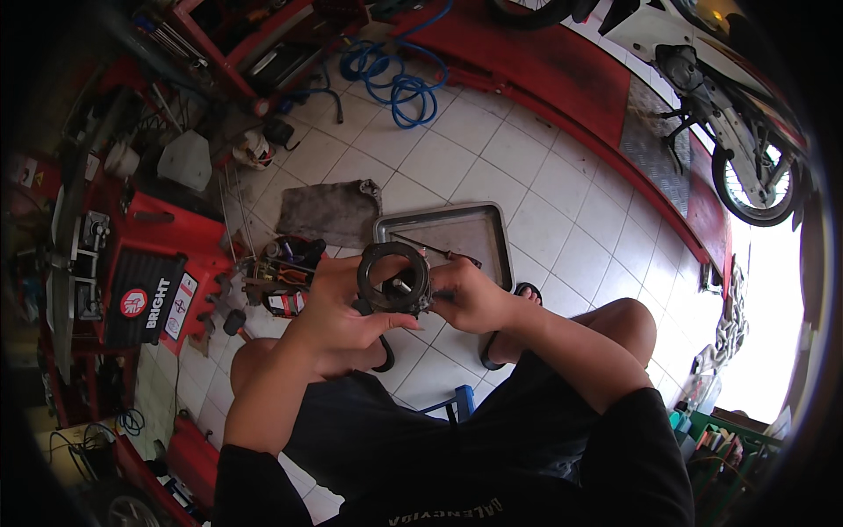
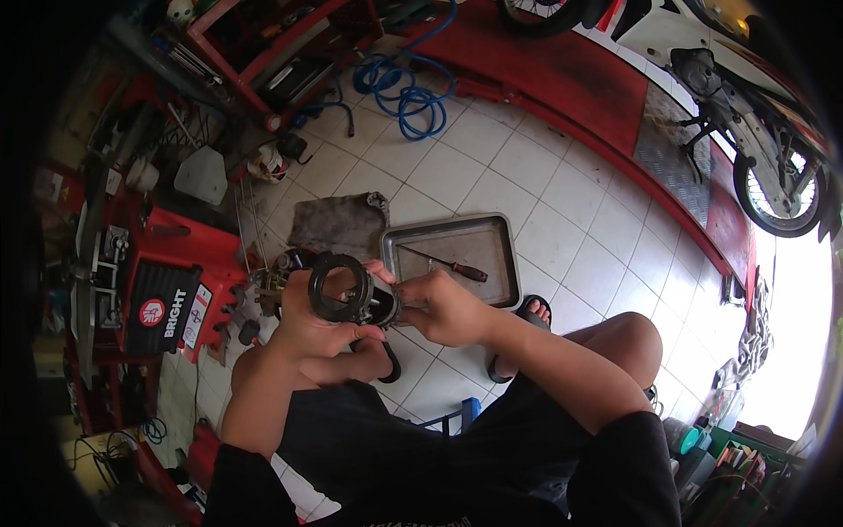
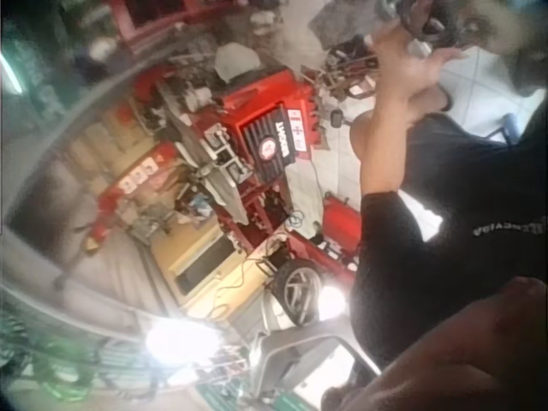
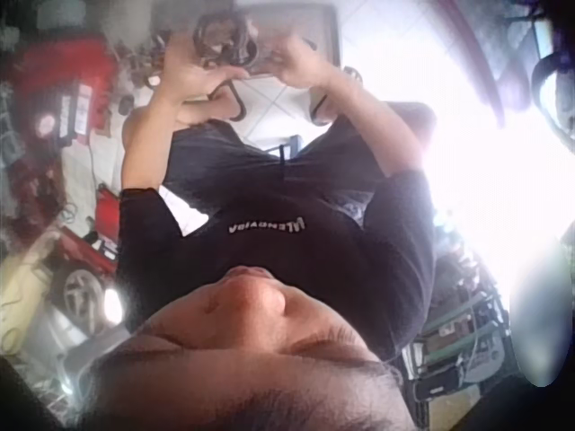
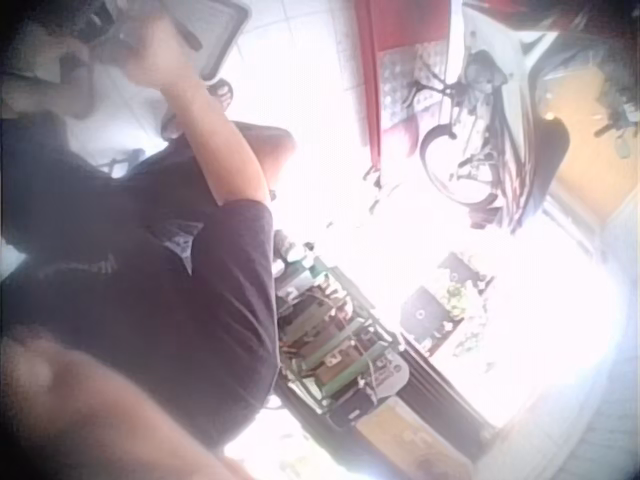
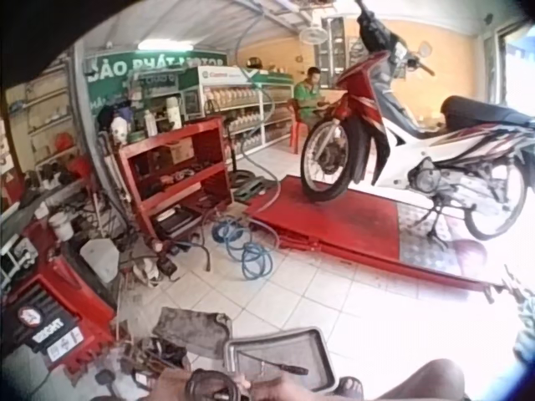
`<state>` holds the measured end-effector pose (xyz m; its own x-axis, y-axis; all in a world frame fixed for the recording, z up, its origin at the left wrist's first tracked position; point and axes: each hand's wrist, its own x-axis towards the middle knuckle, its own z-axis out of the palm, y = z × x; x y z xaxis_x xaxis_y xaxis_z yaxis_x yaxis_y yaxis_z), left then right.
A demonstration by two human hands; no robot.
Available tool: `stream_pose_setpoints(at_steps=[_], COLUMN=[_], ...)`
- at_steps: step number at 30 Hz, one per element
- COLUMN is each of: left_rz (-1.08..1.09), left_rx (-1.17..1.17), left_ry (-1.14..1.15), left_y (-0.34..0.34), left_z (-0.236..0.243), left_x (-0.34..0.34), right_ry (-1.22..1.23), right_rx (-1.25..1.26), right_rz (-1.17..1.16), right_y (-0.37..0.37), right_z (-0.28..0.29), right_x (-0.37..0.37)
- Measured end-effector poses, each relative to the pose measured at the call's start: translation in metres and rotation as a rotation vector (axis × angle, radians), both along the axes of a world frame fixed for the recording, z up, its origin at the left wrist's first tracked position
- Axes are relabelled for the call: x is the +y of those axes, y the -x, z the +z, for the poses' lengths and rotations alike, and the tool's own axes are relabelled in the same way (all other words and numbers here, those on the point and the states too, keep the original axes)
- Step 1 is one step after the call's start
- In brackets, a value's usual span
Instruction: The person disassembles a motorcycle starter motor on a metal tray, removing screws and internal components. They then use a screwdriver to work on a cylindrical metal part, likely a solenoid, before placing the tools back on the tray.
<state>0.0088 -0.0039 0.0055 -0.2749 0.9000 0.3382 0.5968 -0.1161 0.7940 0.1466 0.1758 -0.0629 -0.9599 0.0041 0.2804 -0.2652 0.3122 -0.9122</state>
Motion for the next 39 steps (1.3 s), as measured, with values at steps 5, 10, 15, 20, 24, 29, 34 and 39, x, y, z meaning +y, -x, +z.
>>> stream_pose_setpoints(at_steps=[5,10,15,20,24,29,34,39], left_rz=[0.030,0.012,0.013,-0.063,-0.027,-0.015,-0.003,-0.069], left_rx=[-0.015,-0.013,-0.109,-0.084,-0.125,-0.170,-0.271,-0.287], left_ry=[0.069,-0.090,-0.159,-0.141,-0.098,-0.018,0.005,0.022], left_y=[-0.014,-0.015,-0.010,-0.005,-0.006,-0.002,0.000,0.004], left_z=[0.009,0.016,0.018,0.013,0.009,0.002,-0.003,-0.015], left_x=[-0.009,0.000,0.002,-0.001,-0.001,-0.004,0.001,0.002], right_ry=[-0.086,-0.042,0.039,-0.002,0.010,-0.024,0.465,0.236], right_rx=[0.018,0.192,0.049,-0.158,0.062,-0.343,-0.301,-0.480], right_rz=[-0.138,-0.248,0.045,-0.130,-0.070,-0.039,0.079,0.138], right_y=[-0.007,0.004,-0.007,-0.006,0.003,-0.002,-0.003,-0.001], right_z=[-0.005,0.007,0.013,0.038,0.032,0.028,0.015,0.012], right_x=[-0.012,-0.024,-0.002,-0.005,-0.004,-0.003,-0.006,0.006])
